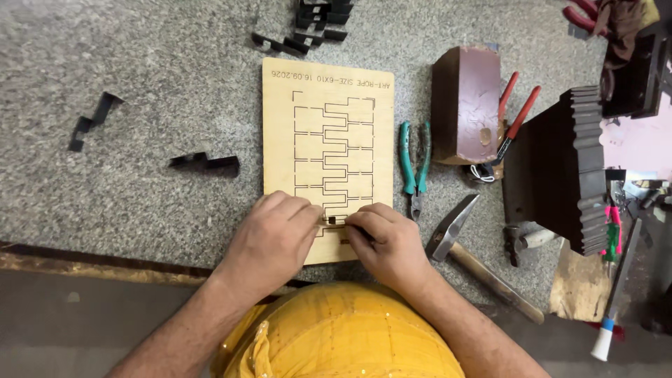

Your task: The person repeatedly picks up small black metal pieces from a wooden template, places them on a stepped metal anvil, and strikes them with a hammer to shape them. The person then returns the pieces to the template and repeats the process.

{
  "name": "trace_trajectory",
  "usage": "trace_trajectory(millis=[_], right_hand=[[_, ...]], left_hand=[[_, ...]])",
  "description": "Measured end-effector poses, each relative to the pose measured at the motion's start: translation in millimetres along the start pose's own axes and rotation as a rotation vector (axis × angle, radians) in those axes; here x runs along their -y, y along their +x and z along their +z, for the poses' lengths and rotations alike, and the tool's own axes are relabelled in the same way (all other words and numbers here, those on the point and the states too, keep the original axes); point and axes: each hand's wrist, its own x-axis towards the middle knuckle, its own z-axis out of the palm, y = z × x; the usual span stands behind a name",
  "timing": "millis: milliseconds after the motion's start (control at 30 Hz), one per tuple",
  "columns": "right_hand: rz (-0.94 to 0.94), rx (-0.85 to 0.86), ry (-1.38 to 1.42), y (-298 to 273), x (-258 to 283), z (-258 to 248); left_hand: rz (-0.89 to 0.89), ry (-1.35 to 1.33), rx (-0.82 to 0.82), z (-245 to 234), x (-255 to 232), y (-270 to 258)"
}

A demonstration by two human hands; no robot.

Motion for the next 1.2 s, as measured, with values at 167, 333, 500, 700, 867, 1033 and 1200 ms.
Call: trace_trajectory(millis=[167, 333, 500, 700, 867, 1033, 1200], right_hand=[[0.121, 0.123, 0.093, 0, -7, -11], [0.189, 0.135, 0.207, 1, -9, -13], [0.183, 0.128, 0.231, 1, -13, -11], [0.194, 0.111, 0.255, -1, -14, -10], [0.201, 0.122, 0.250, -1, -15, -9], [0.183, 0.129, 0.238, 4, -10, -11], [0.014, 0.143, 0.151, 11, -3, -8]], left_hand=[[0.067, -0.024, 0.010, 5, 15, 4], [0.095, -0.044, 0.049, 3, 21, 4], [0.095, -0.044, 0.086, -1, 25, 8], [0.113, -0.057, 0.115, -2, 27, 11], [0.128, -0.061, 0.117, -3, 26, 14], [0.130, -0.076, 0.120, -4, 25, 15], [0.125, -0.081, 0.144, -1, 28, 14]])
